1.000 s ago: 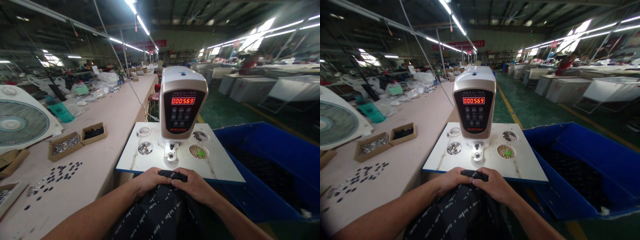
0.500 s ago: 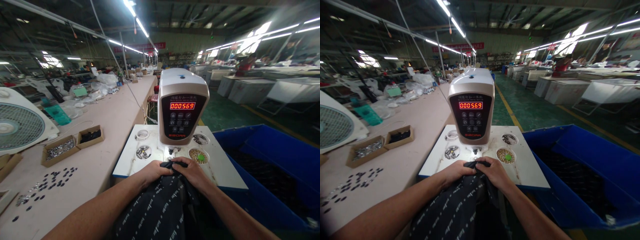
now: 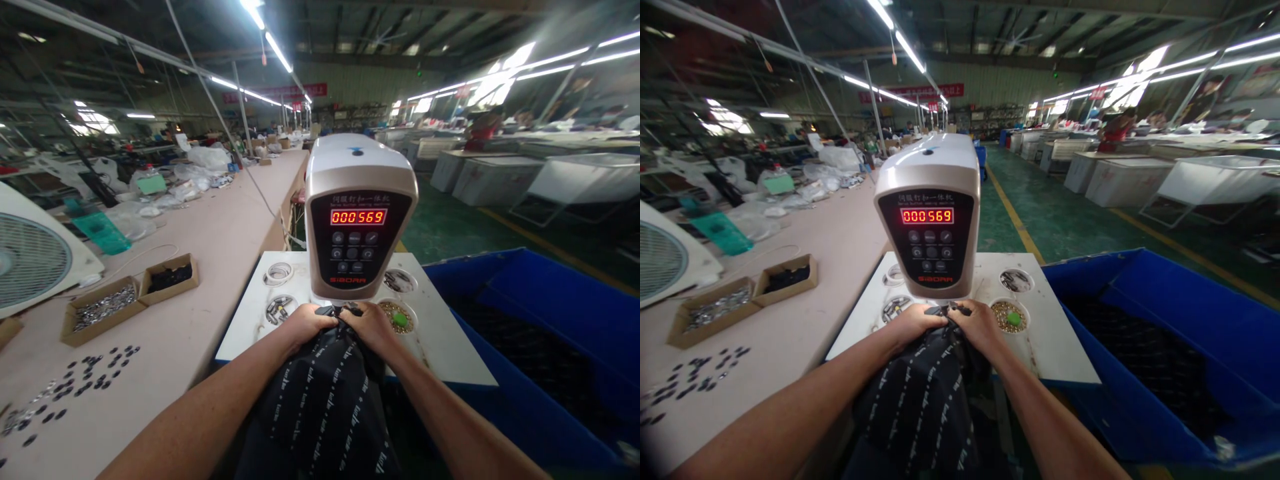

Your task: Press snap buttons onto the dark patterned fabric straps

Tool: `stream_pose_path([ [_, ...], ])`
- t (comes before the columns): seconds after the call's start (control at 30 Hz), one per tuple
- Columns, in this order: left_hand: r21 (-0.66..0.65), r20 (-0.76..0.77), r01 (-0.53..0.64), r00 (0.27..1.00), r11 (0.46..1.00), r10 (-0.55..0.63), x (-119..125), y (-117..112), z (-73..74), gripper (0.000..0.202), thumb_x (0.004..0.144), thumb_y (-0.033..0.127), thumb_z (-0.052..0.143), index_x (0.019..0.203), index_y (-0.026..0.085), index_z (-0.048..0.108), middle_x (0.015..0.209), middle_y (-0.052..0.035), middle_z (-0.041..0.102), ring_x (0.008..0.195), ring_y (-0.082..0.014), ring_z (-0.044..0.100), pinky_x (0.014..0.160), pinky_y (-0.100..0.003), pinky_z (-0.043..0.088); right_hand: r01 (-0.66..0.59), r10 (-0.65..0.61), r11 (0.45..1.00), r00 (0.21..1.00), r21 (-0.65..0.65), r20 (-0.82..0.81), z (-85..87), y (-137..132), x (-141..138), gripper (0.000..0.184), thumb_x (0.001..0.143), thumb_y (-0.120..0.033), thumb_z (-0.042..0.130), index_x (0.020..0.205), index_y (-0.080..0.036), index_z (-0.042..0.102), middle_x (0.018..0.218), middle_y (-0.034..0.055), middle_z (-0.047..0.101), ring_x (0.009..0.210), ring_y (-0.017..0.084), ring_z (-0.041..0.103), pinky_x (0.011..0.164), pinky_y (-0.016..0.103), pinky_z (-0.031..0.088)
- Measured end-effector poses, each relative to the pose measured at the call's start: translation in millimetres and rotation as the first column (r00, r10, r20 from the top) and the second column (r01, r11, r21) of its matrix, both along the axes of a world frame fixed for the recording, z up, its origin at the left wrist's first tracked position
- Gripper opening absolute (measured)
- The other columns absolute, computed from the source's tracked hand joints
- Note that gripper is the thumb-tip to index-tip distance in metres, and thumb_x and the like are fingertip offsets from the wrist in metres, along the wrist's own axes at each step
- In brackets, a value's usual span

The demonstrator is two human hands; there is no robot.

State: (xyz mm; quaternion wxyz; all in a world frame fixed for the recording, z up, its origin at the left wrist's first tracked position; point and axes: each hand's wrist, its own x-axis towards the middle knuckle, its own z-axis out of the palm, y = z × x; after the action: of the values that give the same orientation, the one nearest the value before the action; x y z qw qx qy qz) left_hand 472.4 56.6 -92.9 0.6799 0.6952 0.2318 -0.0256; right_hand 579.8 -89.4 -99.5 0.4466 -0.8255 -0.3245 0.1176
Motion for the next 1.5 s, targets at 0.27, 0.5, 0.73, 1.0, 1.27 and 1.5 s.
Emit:
stream_pose_path([
  [0.27, -0.027, -0.034, 0.008, 0.999, 1.0, -0.009, 0.4, 7.8, -8.0, 0.039, 0.059, 0.039, 0.076, 0.086, 0.012, 0.072, 0.08, -0.0052, 0.072, 0.074, -0.0212, 0.063, 0.076, -0.033, 0.047, -0.027, 0.028, 0.999, 0.999, -0.03, 0.028, -5.3, 4.9, 0.2, 0.022, 0.079, -0.032, 0.061, 0.07, -0.019, 0.076, 0.069, 0.0011, 0.075, 0.069, 0.023, 0.068, 0.061, 0.026, 0.043],
  [0.5, 0.08, -0.028, 0.054, 0.998, 0.995, -0.052, -4.1, 15.1, -13.9, 0.044, 0.063, 0.048, 0.075, 0.088, 0.012, 0.07, 0.083, -0.0063, 0.071, 0.077, -0.023, 0.063, 0.075, -0.033, 0.047, -0.012, 0.015, 1.0, 0.992, -0.024, 0.123, -11.1, 4.5, -1.7, 0.017, 0.08, -0.032, 0.064, 0.074, -0.021, 0.075, 0.072, 0.0031, 0.074, 0.075, 0.023, 0.067, 0.07, 0.028, 0.045],
  [0.73, 0.321, 0.096, 0.044, 0.992, 0.946, -0.078, -11.5, 26.2, -15.3, 0.045, 0.063, 0.034, 0.079, 0.101, 0.014, 0.065, 0.094, -0.0061, 0.069, 0.092, -0.0248, 0.062, 0.086, -0.034, 0.045, -0.023, 0.02, 1.0, 0.978, 0.011, 0.207, -24.1, 4.0, 0.1, 0.016, 0.085, -0.03, 0.062, 0.081, -0.022, 0.074, 0.076, 0.0039, 0.073, 0.083, 0.023, 0.067, 0.079, 0.03, 0.046],
  [1.0, 0.303, 0.112, 0.085, 0.986, 0.949, -0.124, -7.9, 34.8, -30.0, 0.051, 0.064, 0.034, 0.08, 0.108, 0.014, 0.063, 0.104, -0.008, 0.072, 0.1, -0.0262, 0.066, 0.095, -0.037, 0.048, 0.002, -0.008, 1.0, 0.963, 0.023, 0.27, -35.9, 2.9, 2.9, 0.017, 0.088, -0.026, 0.06, 0.089, -0.022, 0.077, 0.093, 0.0062, 0.074, 0.09, 0.022, 0.068, 0.082, 0.03, 0.048],
  [1.27, 0.311, 0.096, 0.087, 0.988, 0.947, -0.122, -8.2, 35.9, -34.3, 0.049, 0.065, 0.034, 0.079, 0.108, 0.016, 0.064, 0.106, -0.0075, 0.073, 0.103, -0.0259, 0.067, 0.097, -0.037, 0.049, 0.026, -0.026, 1.0, 0.963, 0.001, 0.269, -32.9, 3.0, 1.0, 0.016, 0.088, -0.024, 0.062, 0.09, -0.021, 0.078, 0.093, 0.0062, 0.074, 0.09, 0.022, 0.068, 0.083, 0.031, 0.049],
  [1.5, 0.434, 0.065, 0.039, 0.995, 0.9, -0.074, -12.9, 30.4, -27.8, 0.047, 0.065, 0.031, 0.08, 0.108, 0.017, 0.066, 0.106, -0.0064, 0.074, 0.101, -0.025, 0.069, 0.095, -0.035, 0.05, 0.041, -0.043, 0.999, 0.961, 0.015, 0.273, -37.3, 4.3, 1.9, 0.019, 0.089, -0.027, 0.061, 0.091, -0.021, 0.079, 0.092, 0.0074, 0.075, 0.089, 0.023, 0.069, 0.082, 0.031, 0.049],
])
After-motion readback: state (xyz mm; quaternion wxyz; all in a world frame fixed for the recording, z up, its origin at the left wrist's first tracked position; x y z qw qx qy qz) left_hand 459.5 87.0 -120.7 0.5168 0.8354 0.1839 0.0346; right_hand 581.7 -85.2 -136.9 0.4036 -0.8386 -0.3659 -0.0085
